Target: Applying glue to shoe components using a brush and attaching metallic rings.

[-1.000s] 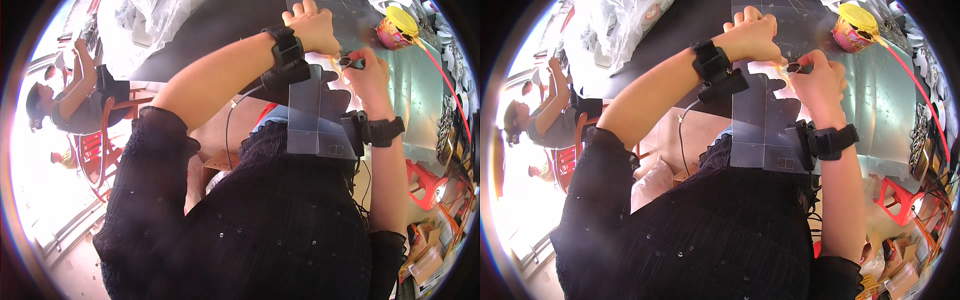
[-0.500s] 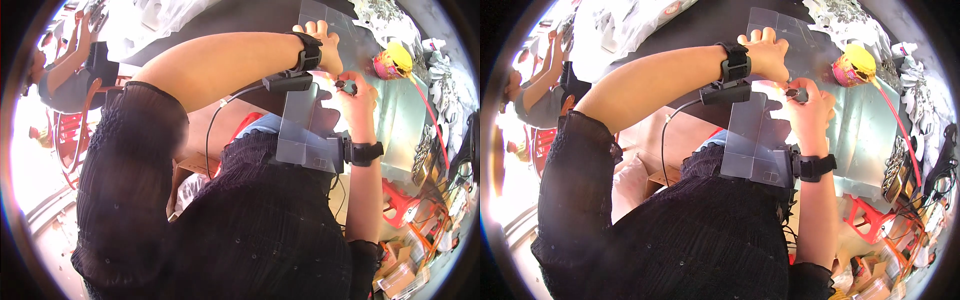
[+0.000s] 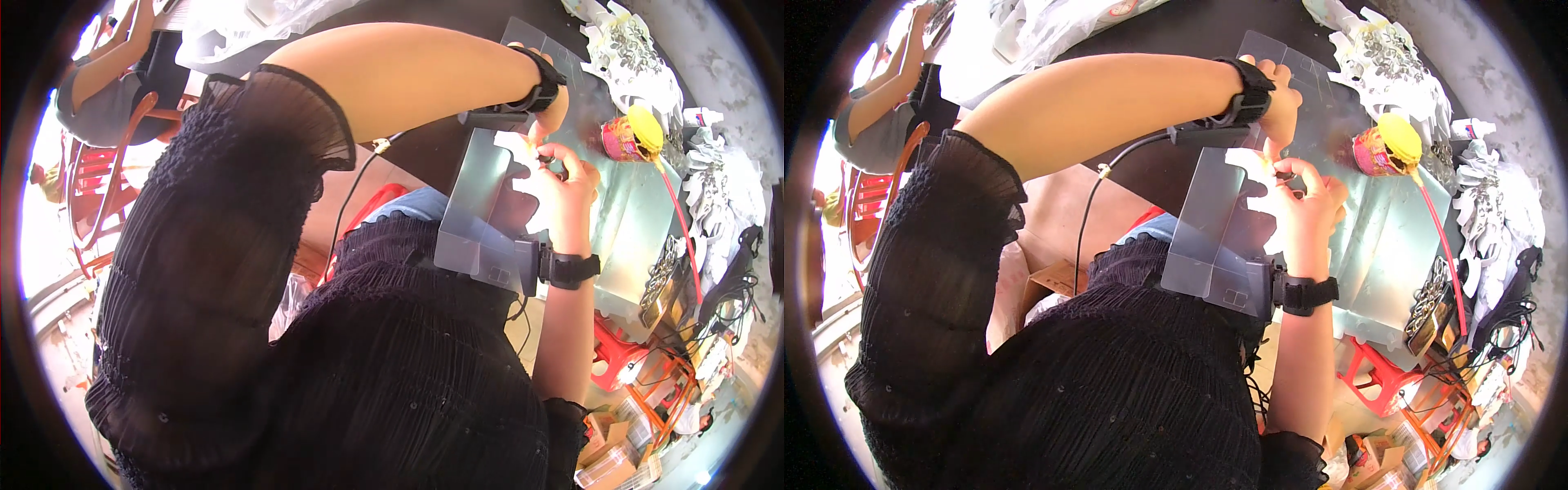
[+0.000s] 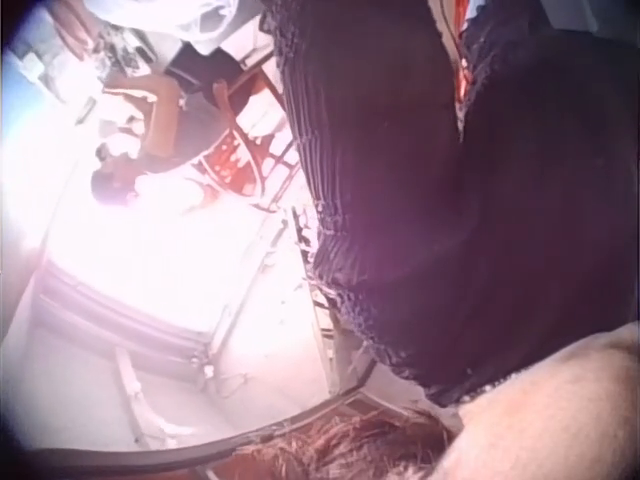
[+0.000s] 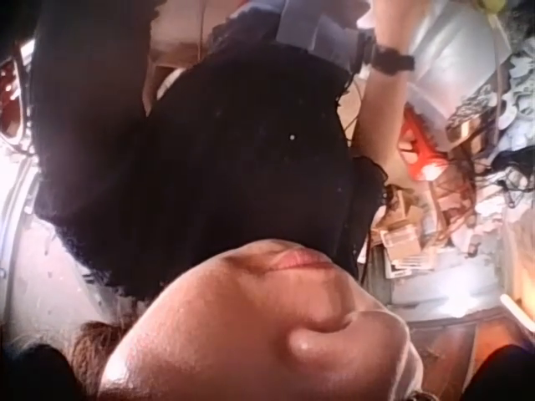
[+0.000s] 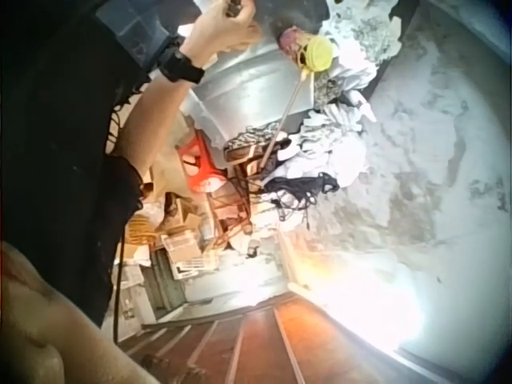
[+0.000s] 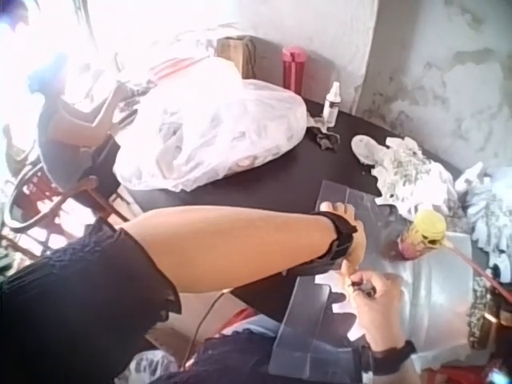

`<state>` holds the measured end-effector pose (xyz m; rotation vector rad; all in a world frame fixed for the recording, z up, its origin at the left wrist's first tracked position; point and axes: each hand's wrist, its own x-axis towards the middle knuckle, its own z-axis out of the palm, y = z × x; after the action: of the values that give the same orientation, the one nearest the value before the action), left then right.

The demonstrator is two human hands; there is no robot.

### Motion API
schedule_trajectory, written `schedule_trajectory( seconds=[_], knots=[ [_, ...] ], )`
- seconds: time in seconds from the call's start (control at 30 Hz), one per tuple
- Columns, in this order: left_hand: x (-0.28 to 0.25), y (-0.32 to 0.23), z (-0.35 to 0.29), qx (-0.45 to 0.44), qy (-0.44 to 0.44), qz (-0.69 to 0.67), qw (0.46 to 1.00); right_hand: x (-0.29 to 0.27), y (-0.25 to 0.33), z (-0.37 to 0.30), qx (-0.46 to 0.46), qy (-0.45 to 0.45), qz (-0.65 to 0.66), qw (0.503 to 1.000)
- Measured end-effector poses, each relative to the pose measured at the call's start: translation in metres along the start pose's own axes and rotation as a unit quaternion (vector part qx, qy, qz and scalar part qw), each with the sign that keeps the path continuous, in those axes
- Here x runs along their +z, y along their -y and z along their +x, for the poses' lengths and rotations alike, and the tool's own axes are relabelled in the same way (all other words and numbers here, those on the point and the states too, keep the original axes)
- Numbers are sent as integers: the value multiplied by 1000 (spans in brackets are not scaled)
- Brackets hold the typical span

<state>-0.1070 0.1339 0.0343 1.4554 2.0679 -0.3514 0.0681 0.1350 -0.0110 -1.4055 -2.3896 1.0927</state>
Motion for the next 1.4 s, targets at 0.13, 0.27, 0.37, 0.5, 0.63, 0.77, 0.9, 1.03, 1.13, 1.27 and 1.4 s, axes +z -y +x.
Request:
schedule_trajectory(
  seconds=[0.13,0.27,0.37,0.5,0.63,0.77,0.9,1.03,1.13,1.27,1.4],
  knots=[
    [-2,-14,17,-47,-4,84,995,2,0,0,-7,-14,-33,999],
    [0,-20,13,-86,-13,92,992,5,-7,1,-71,-66,-49,994],
    [0,-12,11,-56,-21,44,997,4,-4,-1,-55,-50,-36,997],
    [-8,11,26,85,42,81,992,2,7,-6,-6,-29,-47,998],
    [28,23,5,124,-223,-91,963,3,-1,-3,3,-27,-44,999],
    [63,21,-27,315,-270,-251,874,6,-1,-3,-29,-44,-98,994],
    [78,16,-32,358,-321,-252,840,4,3,-3,-11,-38,-80,996],
    [74,22,-26,399,-329,-175,838,4,6,-3,-7,-44,-130,990],
    [68,24,-24,435,-317,-148,829,4,6,-4,-3,-39,-122,992],
    [59,23,-21,461,-318,-101,822,4,8,-5,9,-39,-127,991],
    [57,26,-15,495,-303,-62,812,5,7,-5,13,-34,-117,992]
  ],
)
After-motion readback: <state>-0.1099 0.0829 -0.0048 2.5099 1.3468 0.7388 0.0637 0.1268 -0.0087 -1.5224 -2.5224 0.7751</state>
